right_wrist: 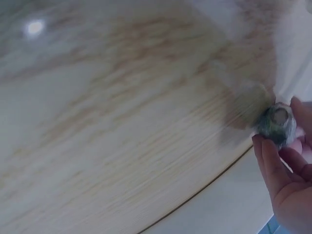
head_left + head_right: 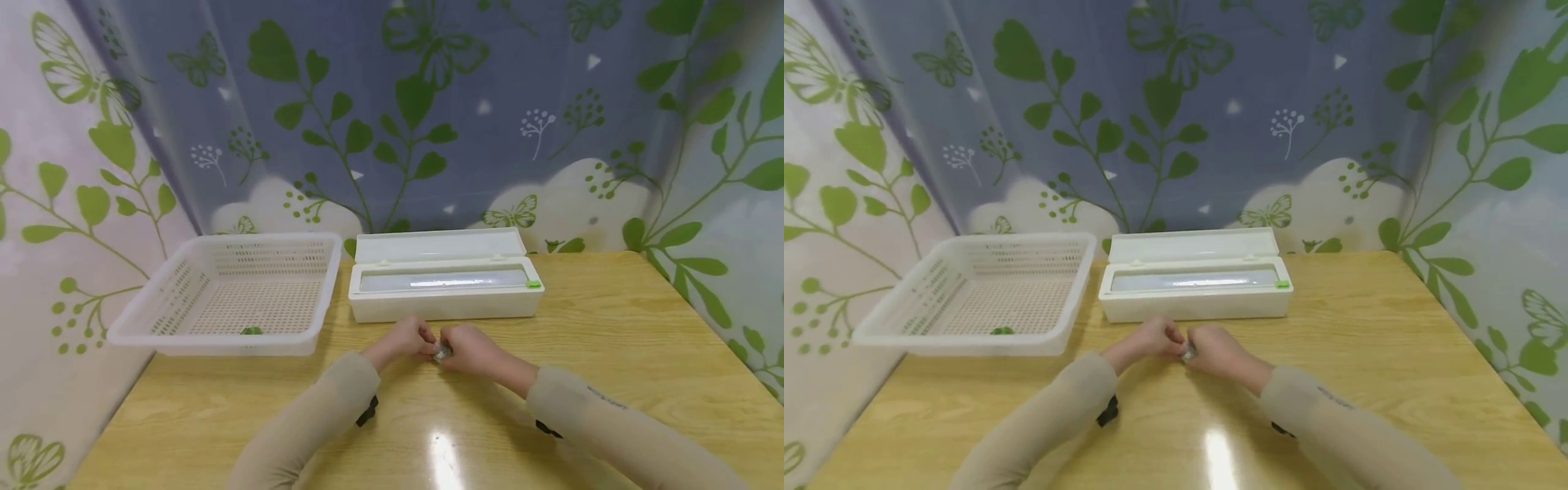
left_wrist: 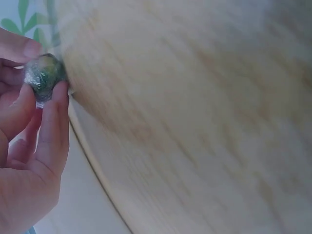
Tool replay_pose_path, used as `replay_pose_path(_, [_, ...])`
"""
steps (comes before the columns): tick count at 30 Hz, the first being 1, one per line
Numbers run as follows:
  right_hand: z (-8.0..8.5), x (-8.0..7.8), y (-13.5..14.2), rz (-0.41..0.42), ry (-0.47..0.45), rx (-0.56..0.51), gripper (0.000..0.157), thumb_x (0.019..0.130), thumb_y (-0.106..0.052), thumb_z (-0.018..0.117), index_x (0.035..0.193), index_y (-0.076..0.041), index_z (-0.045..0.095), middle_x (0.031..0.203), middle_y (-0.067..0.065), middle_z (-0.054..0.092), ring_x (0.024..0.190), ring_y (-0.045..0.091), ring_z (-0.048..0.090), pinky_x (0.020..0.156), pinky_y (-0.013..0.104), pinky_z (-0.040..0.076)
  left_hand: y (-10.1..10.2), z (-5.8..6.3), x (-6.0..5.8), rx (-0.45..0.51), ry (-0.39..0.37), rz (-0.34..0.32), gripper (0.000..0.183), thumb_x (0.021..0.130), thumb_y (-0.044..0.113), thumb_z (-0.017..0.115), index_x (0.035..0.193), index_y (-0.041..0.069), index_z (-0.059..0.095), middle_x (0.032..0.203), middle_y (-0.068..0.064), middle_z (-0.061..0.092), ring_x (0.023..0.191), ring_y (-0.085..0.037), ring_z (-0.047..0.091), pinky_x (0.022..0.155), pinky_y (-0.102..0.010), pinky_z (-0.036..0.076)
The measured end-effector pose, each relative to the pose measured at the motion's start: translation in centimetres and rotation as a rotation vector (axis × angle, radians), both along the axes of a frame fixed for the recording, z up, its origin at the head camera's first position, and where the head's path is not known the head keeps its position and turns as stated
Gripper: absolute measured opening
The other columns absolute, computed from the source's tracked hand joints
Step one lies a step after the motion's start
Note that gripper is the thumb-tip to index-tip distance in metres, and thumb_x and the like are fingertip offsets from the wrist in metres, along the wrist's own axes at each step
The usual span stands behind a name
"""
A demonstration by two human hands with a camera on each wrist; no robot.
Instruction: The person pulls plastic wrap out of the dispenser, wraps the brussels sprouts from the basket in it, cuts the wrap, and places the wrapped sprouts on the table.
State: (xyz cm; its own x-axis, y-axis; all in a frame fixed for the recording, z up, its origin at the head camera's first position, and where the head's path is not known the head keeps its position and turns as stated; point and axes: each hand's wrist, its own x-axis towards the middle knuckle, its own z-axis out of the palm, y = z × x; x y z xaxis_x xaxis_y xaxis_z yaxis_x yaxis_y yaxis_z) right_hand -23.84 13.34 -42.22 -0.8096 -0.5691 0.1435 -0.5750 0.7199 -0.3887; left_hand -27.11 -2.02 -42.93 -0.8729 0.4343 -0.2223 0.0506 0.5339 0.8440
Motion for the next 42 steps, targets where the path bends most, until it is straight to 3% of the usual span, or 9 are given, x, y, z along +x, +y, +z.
replay_pose_path(7, [-0.1,0.0,-0.4,0.007,0.043,-0.003,0.020,0.067,-0.003,0.071,0.067,-0.008,0.052,0.058,-0.005,0.047,0.053,0.008,0.038,0.047,0.021,0.033,-0.3,-0.1,0.2,0.055,-0.043,-0.003,0.010,0.079,-0.003,0.062,0.074,-0.011,0.062,0.067,-0.013,0.062,0.059,-0.019,0.062,0.055,-0.026,0.051])
replay_pose_path(16, [0.1,-0.2,-0.1,0.000,0.026,-0.050,0.016,0.067,-0.005,0.072,0.074,-0.006,0.058,0.068,0.001,0.059,0.057,0.008,0.044,0.049,0.021,0.038,-0.1,0.2,0.2,-0.007,0.050,-0.016,0.013,0.080,0.000,0.063,0.069,-0.005,0.058,0.062,-0.008,0.059,0.058,-0.018,0.061,0.050,-0.023,0.048])
replay_pose_path(21, [0.1,-0.2,0.3,-0.012,-0.020,-0.087,0.014,0.069,-0.005,0.070,0.080,-0.004,0.062,0.075,0.002,0.061,0.062,0.009,0.049,0.054,0.022,0.041,-0.4,0.6,0.3,-0.107,0.163,-0.110,0.014,0.084,0.009,0.061,0.073,0.001,0.061,0.067,-0.006,0.060,0.060,-0.015,0.056,0.048,-0.020,0.041])
replay_pose_path(26, [0.8,0.1,0.8,-0.073,-0.063,-0.160,0.018,0.072,-0.004,0.069,0.088,-0.001,0.061,0.082,0.004,0.061,0.075,0.017,0.058,0.063,0.029,0.048,-1.4,1.5,0.6,-0.100,0.296,-0.180,0.016,0.085,0.015,0.059,0.085,-0.001,0.063,0.079,-0.006,0.062,0.070,-0.015,0.055,0.059,-0.022,0.045])
replay_pose_path(32, [2.1,0.6,1.8,-0.123,-0.020,-0.179,0.025,0.071,-0.005,0.071,0.093,-0.001,0.060,0.087,0.007,0.062,0.079,0.021,0.058,0.065,0.032,0.049,-2.6,2.5,1.2,-0.200,0.462,-0.193,0.029,0.087,0.023,0.057,0.102,-0.001,0.060,0.098,-0.010,0.061,0.091,-0.021,0.056,0.078,-0.031,0.046])
replay_pose_path(38, [2.5,1.0,3.4,-0.156,0.006,-0.206,0.028,0.072,-0.005,0.071,0.097,0.001,0.060,0.091,0.010,0.062,0.081,0.024,0.059,0.069,0.037,0.048,-3.8,3.0,2.0,-0.298,0.618,-0.186,0.029,0.086,0.022,0.058,0.103,-0.001,0.061,0.102,-0.012,0.061,0.094,-0.024,0.055,0.081,-0.035,0.044])
replay_pose_path(42, [2.6,1.2,5.2,-0.202,0.003,-0.197,0.033,0.073,-0.006,0.070,0.102,0.002,0.058,0.094,0.012,0.061,0.085,0.027,0.058,0.070,0.039,0.048,-4.9,3.1,2.6,-0.318,0.676,-0.169,0.027,0.085,0.020,0.059,0.102,-0.001,0.061,0.103,-0.011,0.060,0.096,-0.024,0.055,0.083,-0.036,0.044])
